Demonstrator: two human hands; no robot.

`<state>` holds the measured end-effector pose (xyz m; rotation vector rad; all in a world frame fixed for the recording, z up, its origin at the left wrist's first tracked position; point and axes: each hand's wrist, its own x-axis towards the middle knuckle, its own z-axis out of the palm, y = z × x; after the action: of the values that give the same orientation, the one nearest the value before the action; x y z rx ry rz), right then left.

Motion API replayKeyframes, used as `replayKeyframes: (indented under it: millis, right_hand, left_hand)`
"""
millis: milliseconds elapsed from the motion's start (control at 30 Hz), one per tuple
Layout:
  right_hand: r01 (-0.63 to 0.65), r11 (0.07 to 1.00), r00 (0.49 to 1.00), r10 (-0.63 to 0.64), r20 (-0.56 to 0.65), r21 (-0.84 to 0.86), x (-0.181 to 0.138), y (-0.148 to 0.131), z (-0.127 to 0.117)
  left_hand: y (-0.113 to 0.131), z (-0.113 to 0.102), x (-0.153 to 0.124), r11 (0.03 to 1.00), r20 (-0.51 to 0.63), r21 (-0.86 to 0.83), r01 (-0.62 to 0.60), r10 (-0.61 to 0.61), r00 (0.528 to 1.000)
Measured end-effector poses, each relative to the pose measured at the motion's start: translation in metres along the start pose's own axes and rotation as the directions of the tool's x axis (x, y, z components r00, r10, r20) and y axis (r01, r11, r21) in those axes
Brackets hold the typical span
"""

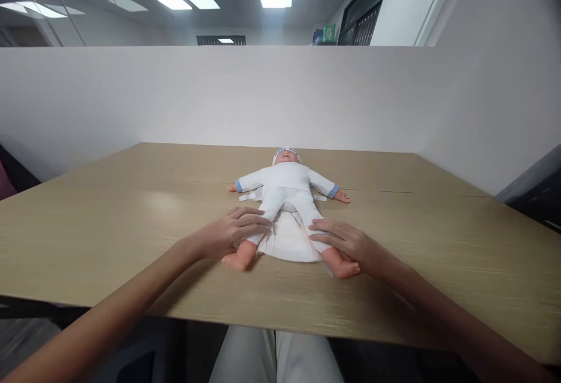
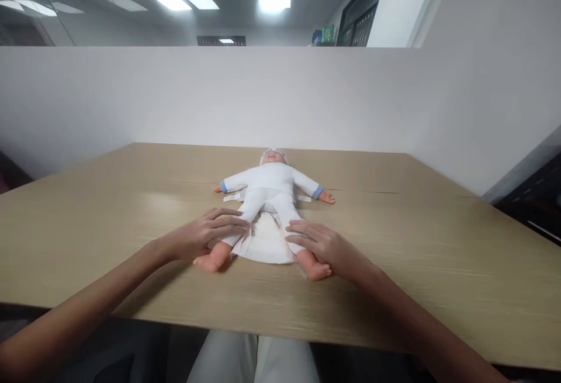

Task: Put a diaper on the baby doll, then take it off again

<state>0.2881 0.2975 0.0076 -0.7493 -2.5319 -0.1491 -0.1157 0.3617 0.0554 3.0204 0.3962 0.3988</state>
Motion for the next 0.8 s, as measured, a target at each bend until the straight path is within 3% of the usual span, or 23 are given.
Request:
replayKeyframes:
  millis: [167, 433, 533, 667, 800]
  right_hand:
    - [-0.050, 0.998, 0.998, 0.049, 0.044, 0.024, 0.000, -0.003, -0.005]
    - [-0.242, 0.930, 0.966, 0.204, 0.159, 0.277, 0.009, -0.002, -0.025]
    - [-0.304, 0.938, 0.949, 0.282, 0.143, 0.168, 0.016, -0.024, -0.023]
    - [-0.306, 0.952, 0.951, 0.307, 0.042, -0.023, 0.017, -0.053, 0.000]
    - [-0.345, 0.935, 0.938, 0.340, -0.061, -0.081, 0.016, -0.058, 0.019]
  left_hand:
    - [0.005, -0.005, 0.002, 0.997, 0.098, -0.042, 0.066, -0.061, 0.993]
    - [0.029, -0.027, 0.017, 0.915, 0.199, -0.261, 0.307, -0.260, 0.945]
    - [0.044, -0.018, 0.026, 0.891, 0.162, -0.224, 0.395, -0.366, 0.916]
    - [0.056, 0.005, 0.034, 0.887, 0.076, -0.134, 0.442, -0.435, 0.897]
    - [0.053, 0.015, 0.039, 0.888, 0.012, -0.066, 0.455, -0.456, 0.890]
